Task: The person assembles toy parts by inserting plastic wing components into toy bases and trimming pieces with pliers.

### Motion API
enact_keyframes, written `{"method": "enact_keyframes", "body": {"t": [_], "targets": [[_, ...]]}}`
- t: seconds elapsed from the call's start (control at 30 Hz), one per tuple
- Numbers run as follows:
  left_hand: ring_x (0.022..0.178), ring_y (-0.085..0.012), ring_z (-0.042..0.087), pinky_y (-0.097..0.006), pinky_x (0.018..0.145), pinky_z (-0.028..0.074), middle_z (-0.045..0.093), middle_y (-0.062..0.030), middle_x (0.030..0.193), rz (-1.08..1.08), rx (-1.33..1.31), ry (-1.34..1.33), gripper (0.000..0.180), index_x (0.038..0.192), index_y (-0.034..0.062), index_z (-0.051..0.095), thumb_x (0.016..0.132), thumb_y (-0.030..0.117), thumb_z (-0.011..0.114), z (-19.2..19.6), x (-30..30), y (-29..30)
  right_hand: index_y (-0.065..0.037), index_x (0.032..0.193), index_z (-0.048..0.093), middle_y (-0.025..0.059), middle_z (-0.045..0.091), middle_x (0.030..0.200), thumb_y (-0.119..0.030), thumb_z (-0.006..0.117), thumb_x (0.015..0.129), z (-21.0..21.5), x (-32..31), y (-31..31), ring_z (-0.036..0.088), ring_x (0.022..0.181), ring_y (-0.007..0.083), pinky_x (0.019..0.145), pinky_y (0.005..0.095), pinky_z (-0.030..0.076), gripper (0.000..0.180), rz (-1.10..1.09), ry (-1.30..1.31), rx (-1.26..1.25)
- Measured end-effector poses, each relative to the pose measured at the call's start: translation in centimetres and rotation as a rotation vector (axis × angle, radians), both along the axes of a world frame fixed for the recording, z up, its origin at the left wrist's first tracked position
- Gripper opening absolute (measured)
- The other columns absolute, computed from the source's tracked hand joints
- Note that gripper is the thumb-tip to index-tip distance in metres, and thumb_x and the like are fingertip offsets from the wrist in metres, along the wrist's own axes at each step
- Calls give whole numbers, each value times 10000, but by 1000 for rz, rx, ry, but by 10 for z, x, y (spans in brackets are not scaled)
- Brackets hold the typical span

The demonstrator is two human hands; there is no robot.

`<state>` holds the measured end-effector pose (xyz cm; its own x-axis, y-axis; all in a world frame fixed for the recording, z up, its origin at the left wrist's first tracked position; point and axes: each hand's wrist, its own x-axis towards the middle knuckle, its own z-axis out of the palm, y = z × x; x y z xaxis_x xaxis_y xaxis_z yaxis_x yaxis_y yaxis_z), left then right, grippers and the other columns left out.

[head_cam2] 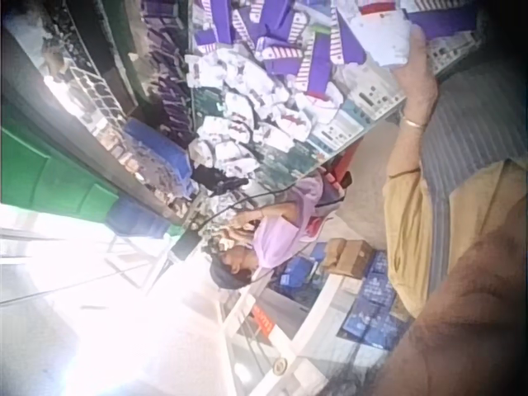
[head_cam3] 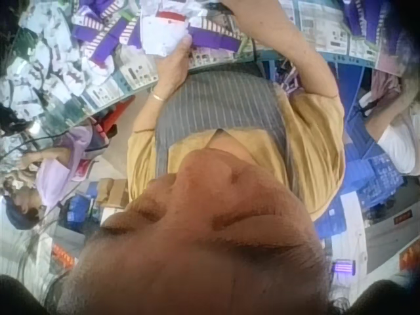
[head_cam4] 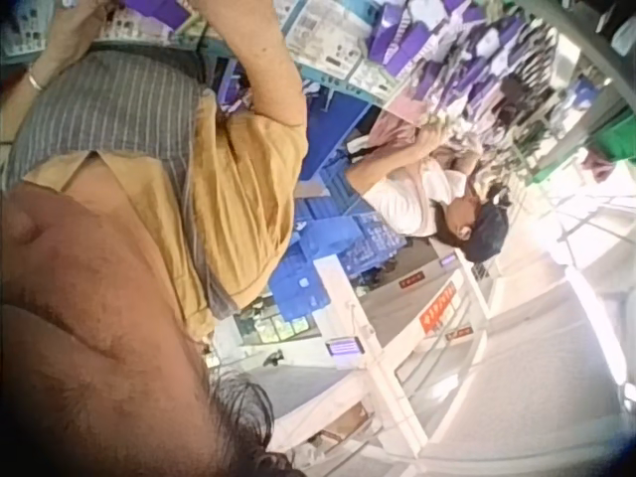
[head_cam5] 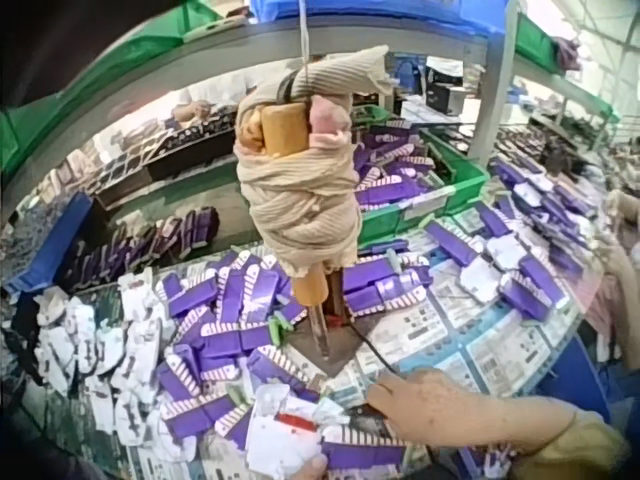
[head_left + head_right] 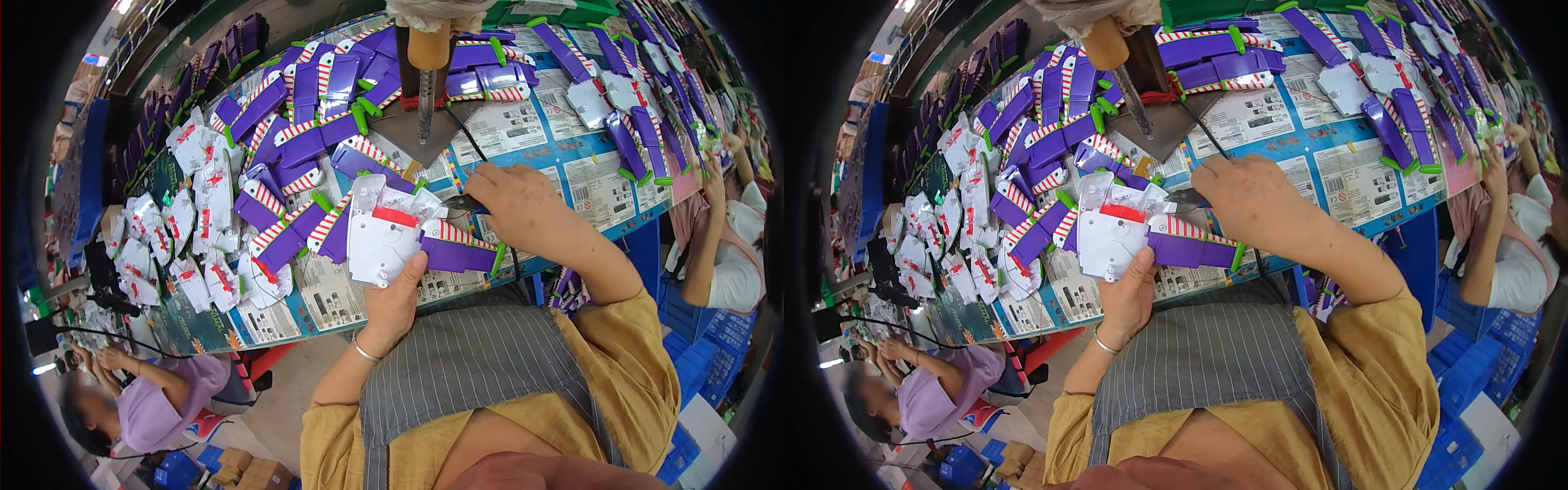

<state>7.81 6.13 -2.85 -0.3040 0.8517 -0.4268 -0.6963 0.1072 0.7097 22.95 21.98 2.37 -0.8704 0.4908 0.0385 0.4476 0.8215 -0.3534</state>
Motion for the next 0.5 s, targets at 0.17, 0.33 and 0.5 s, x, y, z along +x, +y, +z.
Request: {"method": "enact_keyframes", "body": {"t": [0.17, 0.33, 0.5], "targets": [[1093, -193, 505, -328, 949, 407, 511, -92, 1199, -4, -18, 22, 501, 1254, 13, 416, 816, 30, 658, 4, 0, 3, -18, 833, 530, 118, 571, 764, -104, 596, 695, -11, -11, 5, 605, 691, 292, 622, 402, 476, 175, 37, 27, 43], [1083, -186, 509, -315, 934, 414, 518, -86, 1188, -23, -39, 79, 488, 1246, 11, 422, 818, 31, 656, 5, -2, 8, -42, 791, 550, 89, 577, 659, -124, 600, 692, -7, -15, 10, 613, 652, 269, 601, 378, 467, 139, 50, -42, -14], [1062, -183, 523, -310, 922, 418, 534, -80, 1158, 27, -39, 153, 488, 1239, 8, 428, 809, 21, 660, 1, -1, 18, -46, 761, 555, 89, 584, 675, -98, 604, 658, 13, -21, 17, 607, 632, 210, 594, 318, 455, 125, 194, -319, 323]]}}
